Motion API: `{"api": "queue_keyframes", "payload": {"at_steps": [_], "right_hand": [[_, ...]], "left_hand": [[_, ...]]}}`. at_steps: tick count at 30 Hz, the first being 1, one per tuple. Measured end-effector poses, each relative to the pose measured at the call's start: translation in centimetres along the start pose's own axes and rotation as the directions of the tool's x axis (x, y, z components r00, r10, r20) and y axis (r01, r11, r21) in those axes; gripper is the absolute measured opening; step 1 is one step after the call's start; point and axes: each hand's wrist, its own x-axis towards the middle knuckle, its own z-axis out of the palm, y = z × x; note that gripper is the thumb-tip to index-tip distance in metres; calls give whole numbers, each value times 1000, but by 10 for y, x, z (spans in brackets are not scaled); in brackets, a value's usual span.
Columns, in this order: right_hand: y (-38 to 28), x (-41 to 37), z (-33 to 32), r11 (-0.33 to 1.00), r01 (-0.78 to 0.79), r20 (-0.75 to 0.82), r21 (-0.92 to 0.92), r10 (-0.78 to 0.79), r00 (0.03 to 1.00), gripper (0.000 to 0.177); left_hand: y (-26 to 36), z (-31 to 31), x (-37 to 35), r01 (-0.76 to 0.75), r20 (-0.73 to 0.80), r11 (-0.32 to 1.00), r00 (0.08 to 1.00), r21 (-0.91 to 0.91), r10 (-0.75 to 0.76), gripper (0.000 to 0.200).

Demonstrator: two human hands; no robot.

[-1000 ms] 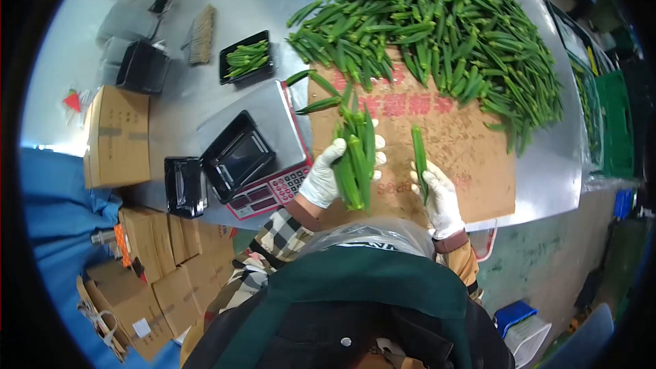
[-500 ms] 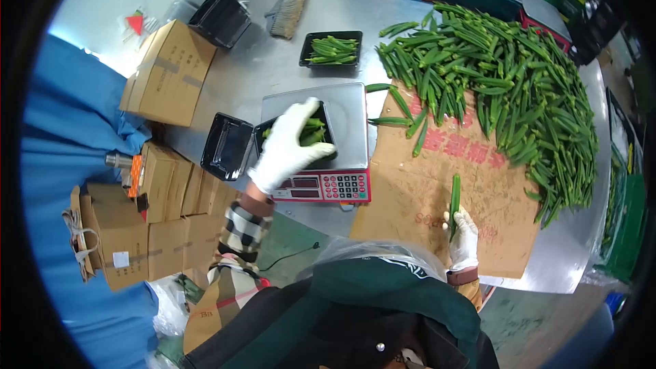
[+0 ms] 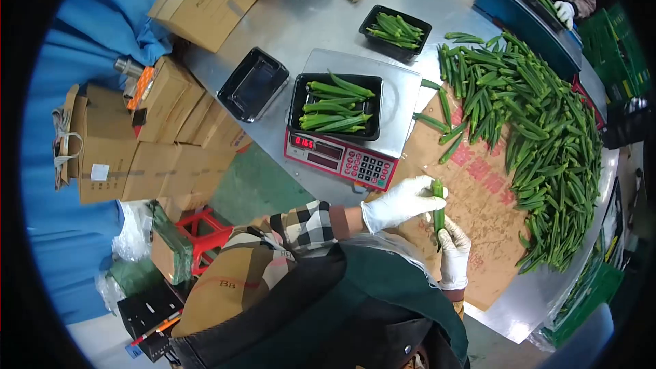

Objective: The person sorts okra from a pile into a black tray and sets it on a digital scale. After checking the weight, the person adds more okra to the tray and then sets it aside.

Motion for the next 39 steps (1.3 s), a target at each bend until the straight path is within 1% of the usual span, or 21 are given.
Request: {"api": "queue_keyframes", "payload": {"at_steps": [5, 10, 11, 12, 13, 14, 15, 16, 17, 18, 19, 20, 22, 24, 25, 26, 28, 29, 30, 32, 39], "right_hand": [[3, 6, -2, 997, -61, 50, -56, 64, 997, 34], [0, 8, 13, 999, -16, 76, -37, 19, 997, 34], [3, 9, 13, 1000, -6, 67, -26, 8, 998, 33], [5, 10, 11, 1000, -1, 30, -22, 2, 1000, 33], [7, 9, 8, 1000, 2, -8, -16, -3, 1000, 32], [10, 9, 6, 1000, 6, -46, -10, -6, 999, 32], [12, 9, 3, 1000, -3, -73, 8, 4, 997, 31], [14, 10, -1, 1000, -11, -98, 26, 14, 995, 30], [16, 10, -3, 999, -18, -120, 45, 24, 992, 29], [17, 10, -3, 998, -25, -134, 58, 33, 990, 29], [18, 10, -4, 997, -33, -145, 70, 43, 988, 28], [19, 10, -5, 996, -41, -155, 83, 53, 987, 28], [25, 13, -7, 995, -38, -154, 92, 52, 987, 27], [30, 14, -8, 994, -47, -159, 94, 62, 985, 27], [31, 14, -8, 994, -54, -162, 91, 68, 984, 27], [32, 15, -9, 994, -61, -164, 88, 75, 984, 28], [33, 18, -7, 993, -79, -166, 88, 93, 982, 27], [33, 19, -7, 992, -87, -167, 89, 101, 981, 26], [35, 21, -6, 991, -97, -158, 89, 110, 981, 26], [38, 24, -7, 990, -105, -150, 92, 118, 982, 26], [33, 33, -7, 991, -131, -169, 35, 135, 976, 26]], "left_hand": [[6, -12, -4, -143, -75, 986, 986, 88, 150, 32], [20, -24, -10, -248, -153, 955, 950, 161, 272, 28], [24, -30, -9, -320, -209, 942, 919, 98, 334, 27], [45, -34, -15, -320, -294, 911, 873, 261, 390, 27], [56, -48, -14, -367, -358, 866, 801, 338, 479, 26], [72, -59, -18, -418, -431, 864, 749, 280, 502, 24], [90, -69, -26, -400, -519, 861, 687, 315, 509, 24], [97, -85, -27, -499, -550, 813, 606, 301, 575, 25], [97, -112, -25, -506, -588, 774, 514, 380, 625, 25], [106, -124, -36, -407, -671, 843, 518, 352, 530, 26], [107, -137, -39, -298, -737, 850, 425, 435, 526, 31], [86, -181, -37, -152, -595, 668, 342, 729, 727, 35], [96, -170, -59, 177, -576, 548, 239, 818, 782, 36], [83, -200, -70, 188, -512, 485, 141, 854, 847, 38], [81, -211, -77, 273, -525, 476, 142, 836, 839, 41], [79, -219, -82, 302, -644, 580, 197, 757, 739, 48], [68, -243, -86, 200, -776, 787, 421, 584, 469, 54], [58, -249, -80, 78, -813, 895, 458, 439, 359, 57], [63, -243, -80, 56, -771, 868, 490, 494, 407, 47], [81, -236, -75, 115, -741, 866, 581, 486, 338, 37], [165, -231, 37, -69, -553, 848, 729, 525, 402, 28]]}}
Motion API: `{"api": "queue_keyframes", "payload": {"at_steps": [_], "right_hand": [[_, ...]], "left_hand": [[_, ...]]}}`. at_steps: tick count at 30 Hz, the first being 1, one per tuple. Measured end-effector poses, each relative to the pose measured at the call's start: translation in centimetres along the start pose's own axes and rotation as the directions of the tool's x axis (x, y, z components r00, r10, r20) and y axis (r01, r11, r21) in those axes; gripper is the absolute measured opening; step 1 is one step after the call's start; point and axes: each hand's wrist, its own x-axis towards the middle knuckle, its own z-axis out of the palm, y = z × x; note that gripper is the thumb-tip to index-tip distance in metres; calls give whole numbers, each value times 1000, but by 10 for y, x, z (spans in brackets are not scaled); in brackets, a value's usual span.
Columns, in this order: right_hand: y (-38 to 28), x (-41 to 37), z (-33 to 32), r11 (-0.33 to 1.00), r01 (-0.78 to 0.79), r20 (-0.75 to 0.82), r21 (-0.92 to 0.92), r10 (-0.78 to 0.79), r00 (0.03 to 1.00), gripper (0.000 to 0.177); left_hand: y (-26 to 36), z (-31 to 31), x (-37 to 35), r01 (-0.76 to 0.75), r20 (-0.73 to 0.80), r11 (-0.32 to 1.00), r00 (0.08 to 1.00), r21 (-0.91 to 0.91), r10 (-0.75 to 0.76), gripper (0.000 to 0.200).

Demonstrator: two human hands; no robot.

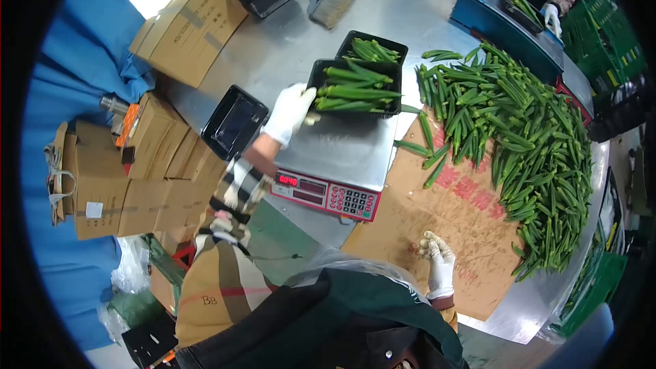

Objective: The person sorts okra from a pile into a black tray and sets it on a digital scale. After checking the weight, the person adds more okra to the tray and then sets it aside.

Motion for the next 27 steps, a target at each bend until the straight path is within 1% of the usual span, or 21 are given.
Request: {"api": "queue_keyframes", "payload": {"at_steps": [1, 3, 4, 7, 8, 9, 11, 13, 15, 17, 18, 19, 20, 21, 22, 23, 24, 25, 27], "right_hand": [[0, 0, -1, 1000, 6, -11, 11, -6, 1000, 26], [2, 1, -2, 999, 20, -36, 35, -19, 999, 28], [2, 0, -3, 999, 16, -50, 32, -14, 999, 28], [4, -1, -9, 999, 9, -82, 40, -5, 997, 27], [6, -2, -11, 999, 9, -84, 49, -5, 996, 27], [8, -2, -12, 998, 10, -86, 56, -5, 996, 26], [6, -3, -11, 996, -17, -100, 87, 26, 995, 25], [5, -4, -12, 995, -35, -102, 93, 45, 994, 25], [6, -5, -11, 996, -43, -97, 83, 51, 994, 25], [12, -2, -11, 998, -25, -71, 63, 29, 997, 26], [14, -1, -10, 998, -12, -63, 57, 16, 998, 27], [12, 0, -7, 998, -25, -32, 50, 27, 999, 27], [8, 0, -4, 998, -36, -14, 52, 37, 999, 28], [6, -2, -4, 997, -47, -11, 62, 47, 999, 28], [13, 1, -6, 998, -12, 38, 68, 10, 999, 30], [17, 2, -5, 998, 3, 49, 68, -7, 999, 31], [20, 4, -2, 998, 20, 55, 64, -24, 998, 31], [22, 5, -1, 998, 35, 65, 53, -38, 997, 32], [31, 8, 0, 997, 81, 64, 10, -82, 995, 33]], "left_hand": [[4, 9, 26, -40, 27, 999, 999, 6, 40, 27], [18, 30, 71, 12, 47, 999, 999, 51, -14, 26], [13, 37, 99, -26, 55, 995, 998, 98, 20, 27], [8, 57, 152, 45, 61, 995, 997, 87, -50, 26], [8, 62, 162, 100, 41, 994, 994, 53, -102, 26], [-1, 63, 173, 152, 7, 988, 988, -34, -152, 27], [-13, 51, 185, 193, 15, 979, 981, -60, -193, 38], [-13, 23, 180, 37, -89, 998, 996, 56, -32, 52], [-10, -11, 162, -19, -192, 999, 981, -40, 11, 61], [-23, -63, 144, -89, -232, 985, 965, 147, 121, 62], [-42, -89, 132, -140, -292, 951, 931, 276, 221, 60], [-47, -108, 102, -154, -282, 873, 908, 463, 310, 57], [-55, -123, 73, -73, -287, 814, 915, 576, 285, 55], [-76, -140, 54, -92, -254, 728, 901, 680, 351, 50], [-75, -133, 16, -245, -142, 656, 866, 714, 479, 47], [-77, -130, -10, -236, -22, 428, 856, 873, 517, 46], [-75, -114, -35, -239, -49, 448, 839, 862, 542, 46], [-118, -131, -33, -225, -78, 440, 816, 870, 572, 46], [-136, -133, -59, -71, -161, 427, 860, 902, 484, 47]]}}
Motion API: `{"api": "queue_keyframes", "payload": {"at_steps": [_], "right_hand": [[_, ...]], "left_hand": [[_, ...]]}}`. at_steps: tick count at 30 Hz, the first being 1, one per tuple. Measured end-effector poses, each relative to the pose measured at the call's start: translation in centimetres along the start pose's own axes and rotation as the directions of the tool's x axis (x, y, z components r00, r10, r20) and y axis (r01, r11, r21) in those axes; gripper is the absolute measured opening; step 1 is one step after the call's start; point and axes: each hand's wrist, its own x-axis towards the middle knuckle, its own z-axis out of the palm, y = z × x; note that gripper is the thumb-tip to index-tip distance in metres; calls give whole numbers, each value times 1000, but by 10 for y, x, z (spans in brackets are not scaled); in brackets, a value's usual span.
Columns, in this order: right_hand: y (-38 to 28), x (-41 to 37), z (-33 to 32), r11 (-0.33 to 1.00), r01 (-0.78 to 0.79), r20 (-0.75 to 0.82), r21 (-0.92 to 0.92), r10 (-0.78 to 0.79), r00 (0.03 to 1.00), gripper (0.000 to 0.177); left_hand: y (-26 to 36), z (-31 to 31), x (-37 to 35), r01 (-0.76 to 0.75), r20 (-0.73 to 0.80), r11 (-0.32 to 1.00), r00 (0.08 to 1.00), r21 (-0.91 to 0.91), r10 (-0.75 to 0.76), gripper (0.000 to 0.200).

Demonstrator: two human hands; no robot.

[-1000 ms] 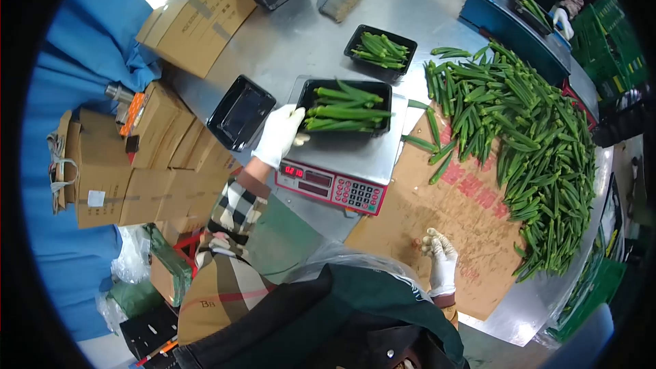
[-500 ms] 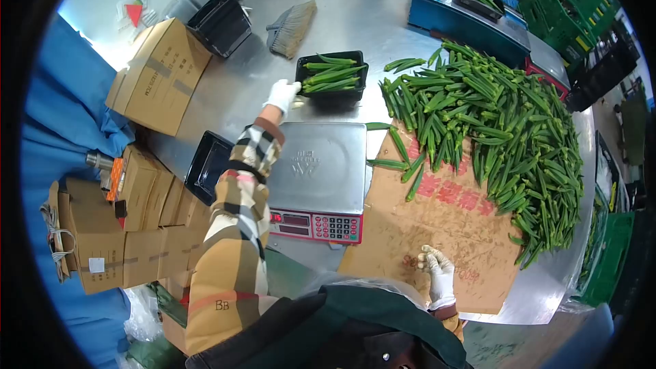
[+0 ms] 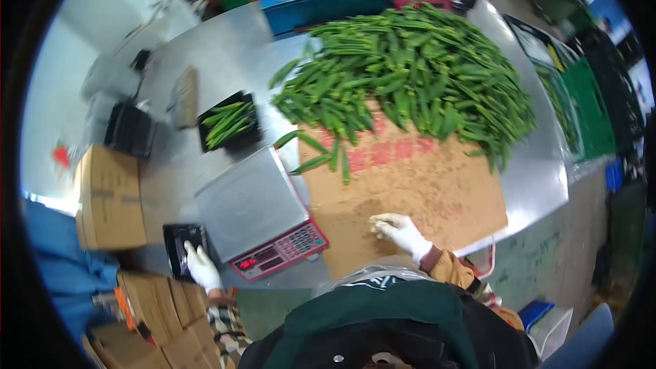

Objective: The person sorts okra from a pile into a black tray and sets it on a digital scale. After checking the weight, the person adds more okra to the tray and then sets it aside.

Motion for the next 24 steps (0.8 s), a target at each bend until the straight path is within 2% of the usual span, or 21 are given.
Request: {"api": "queue_keyframes", "payload": {"at_steps": [2, 4, 7, 8, 10, 11, 12, 13, 14, 15, 18, 20, 21, 22, 24], "right_hand": [[-3, -6, 0, 1000, 14, -3, -13, -14, 1000, 34], [-9, -11, 0, 1000, 11, -9, 18, -11, 1000, 34], [-12, -18, -2, 998, -38, -63, 39, 41, 997, 33], [-12, -20, -4, 998, -55, -70, 41, 58, 996, 33], [0, -19, -8, 997, -38, -66, 74, 43, 997, 32], [12, -16, -11, 995, -19, -55, 99, 25, 998, 31], [18, -14, -13, 992, 0, -45, 124, 5, 999, 31], [15, -16, -15, 992, -13, -48, 127, 19, 999, 31], [10, -18, -16, 991, -26, -53, 129, 33, 998, 31], [7, -19, -19, 991, -40, -57, 130, 48, 997, 32], [15, -10, -33, 987, -38, -69, 159, 49, 996, 32], [5, -9, -49, 991, -49, -95, 124, 61, 994, 31], [2, -9, -60, 992, -54, -111, 110, 66, 992, 31], [10, -6, -77, 993, 42, -116, 106, -29, 993, 31], [16, -7, -128, 980, 176, -198, -97, -193, 961, 32]], "left_hand": [[-13, 5, -6, -48, -69, 987, 997, -151, 38, 44], [-52, 19, 7, 123, 67, 970, 992, -211, -111, 42], [-59, 12, 21, 279, 169, 867, 959, -413, -228, 38], [-88, 29, 29, 260, 145, 779, 966, -571, -216, 37], [-85, 23, 33, 401, 229, 434, 889, -807, -396, 38], [-81, 15, 37, 377, 169, 437, 880, -817, -444, 38], [-53, -1, 39, 317, 38, 413, 829, -854, -557, 36], [-50, -10, 45, 268, -138, 604, 830, -751, -540, 34], [-45, -17, 51, 225, -306, 763, 819, -606, -485, 33], [-21, -28, 52, 87, -389, 802, 840, -591, -378, 30], [100, -46, 26, -127, -347, 807, 933, -576, -101, 24], [163, -52, -5, -147, -46, 875, 989, -461, 141, 18], [158, -31, -11, -248, -7, 817, 958, -520, 287, 18], [187, -45, -24, -296, 95, 783, 908, -547, 409, 24], [200, -52, -27, -493, 236, 807, 784, -325, 574, 35]]}}
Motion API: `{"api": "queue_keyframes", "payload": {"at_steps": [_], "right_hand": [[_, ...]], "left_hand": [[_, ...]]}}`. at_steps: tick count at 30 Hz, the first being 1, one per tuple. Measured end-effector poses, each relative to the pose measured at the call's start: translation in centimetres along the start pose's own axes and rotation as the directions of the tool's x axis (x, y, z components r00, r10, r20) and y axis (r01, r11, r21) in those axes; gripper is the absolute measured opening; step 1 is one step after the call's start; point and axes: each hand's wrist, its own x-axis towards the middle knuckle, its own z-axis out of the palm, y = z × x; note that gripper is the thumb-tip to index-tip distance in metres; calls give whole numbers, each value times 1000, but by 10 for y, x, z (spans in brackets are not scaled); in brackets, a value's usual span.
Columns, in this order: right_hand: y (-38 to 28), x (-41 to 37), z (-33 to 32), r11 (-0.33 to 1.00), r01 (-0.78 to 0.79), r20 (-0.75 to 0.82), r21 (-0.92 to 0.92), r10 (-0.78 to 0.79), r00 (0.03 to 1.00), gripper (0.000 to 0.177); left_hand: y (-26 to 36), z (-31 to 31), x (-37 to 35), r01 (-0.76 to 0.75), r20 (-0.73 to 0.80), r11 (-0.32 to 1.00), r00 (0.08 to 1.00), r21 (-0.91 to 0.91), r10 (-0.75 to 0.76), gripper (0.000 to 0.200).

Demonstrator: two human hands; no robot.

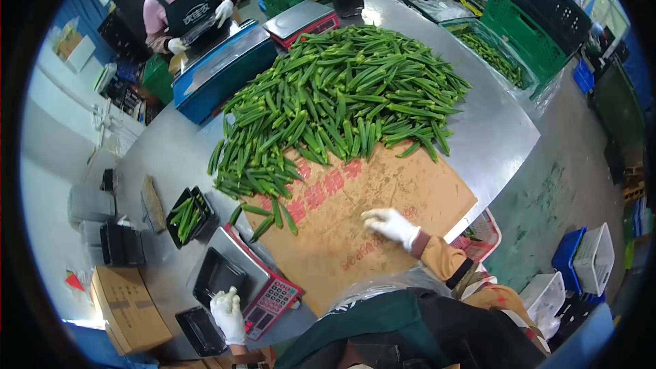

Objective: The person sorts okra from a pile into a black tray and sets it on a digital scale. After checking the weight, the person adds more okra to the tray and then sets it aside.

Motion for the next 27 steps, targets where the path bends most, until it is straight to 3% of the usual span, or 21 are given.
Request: {"api": "queue_keyframes", "payload": {"at_steps": [2, 3, 4, 7, 8, 10, 11, 12, 14, 16, 18, 20, 22, 23, 24, 25, 26, 27], "right_hand": [[-18, -1, -58, 985, -58, -223, -163, 20, 975, 37], [-13, 4, -90, 981, -2, -361, -192, -69, 930, 38], [-6, 11, -121, 972, 44, -486, -230, -154, 860, 38], [4, 44, -207, 984, 130, -780, -124, -177, 600, 50], [-2, 52, -230, 980, 159, -837, -120, -186, 515, 56], [-5, 69, -271, 947, -158, -906, -281, -208, 367, 67], [12, 89, -290, 990, 129, -933, -57, -99, 346, 73], [13, 102, -300, 928, 271, -903, 254, 127, 411, 76], [37, 126, -330, 896, 218, -851, 388, 258, 458, 83], [27, 135, -330, 950, 107, -861, 294, 214, 461, 83], [-4, 128, -323, 912, 90, -757, 401, 275, 593, 79], [-10, 138, -320, 901, 105, -743, 421, 276, 610, 59], [-19, 145, -306, 956, 57, -753, 288, 190, 630, 58], [-27, 147, -291, 923, 125, -699, 364, 181, 692, 57], [-32, 152, -276, 960, 59, -694, 273, 154, 703, 56], [-39, 152, -255, 961, 176, -707, 214, 28, 707, 62], [-8, 168, -256, 998, 21, -762, -53, -54, 645, 68], [-23, 159, -244, 983, -82, -765, -167, -76, 639, 69]], "left_hand": [[22, -8, 17, 0, 63, 1000, 998, 23, -2, 47], [33, -10, 25, 0, 96, 999, 995, 36, -4, 52], [49, -12, 36, -27, 86, 999, 996, 39, 23, 56], [130, -10, 97, -112, 84, 994, 990, 4, 111, 69], [156, 2, 123, -228, 73, 970, 970, -78, 234, 67], [217, 33, 166, -253, 92, 923, 953, -290, 290, 66], [238, 61, 190, -247, 117, 857, 936, -452, 331, 64], [258, 96, 216, -229, 129, 765, 918, -601, 376, 63], [307, 155, 259, -39, 289, 627, 864, -778, 412, 63], [358, 207, 290, 228, 444, 453, 770, -862, 457, 66], [399, 253, 315, 74, 454, 580, 705, -811, 545, 72], [431, 277, 328, -366, 367, 702, 654, -611, 661, 79], [447, 303, 334, -466, 418, 756, 638, -460, 647, 92], [456, 300, 328, -510, 422, 771, 646, -382, 636, 94], [456, 301, 320, -542, 438, 786, 654, -297, 617, 96], [452, 306, 311, -540, 388, 780, 677, -316, 625, 98], [446, 311, 302, -534, 340, 778, 701, -332, 627, 100], [441, 309, 297, -481, 360, 776, 696, -408, 621, 99]]}}
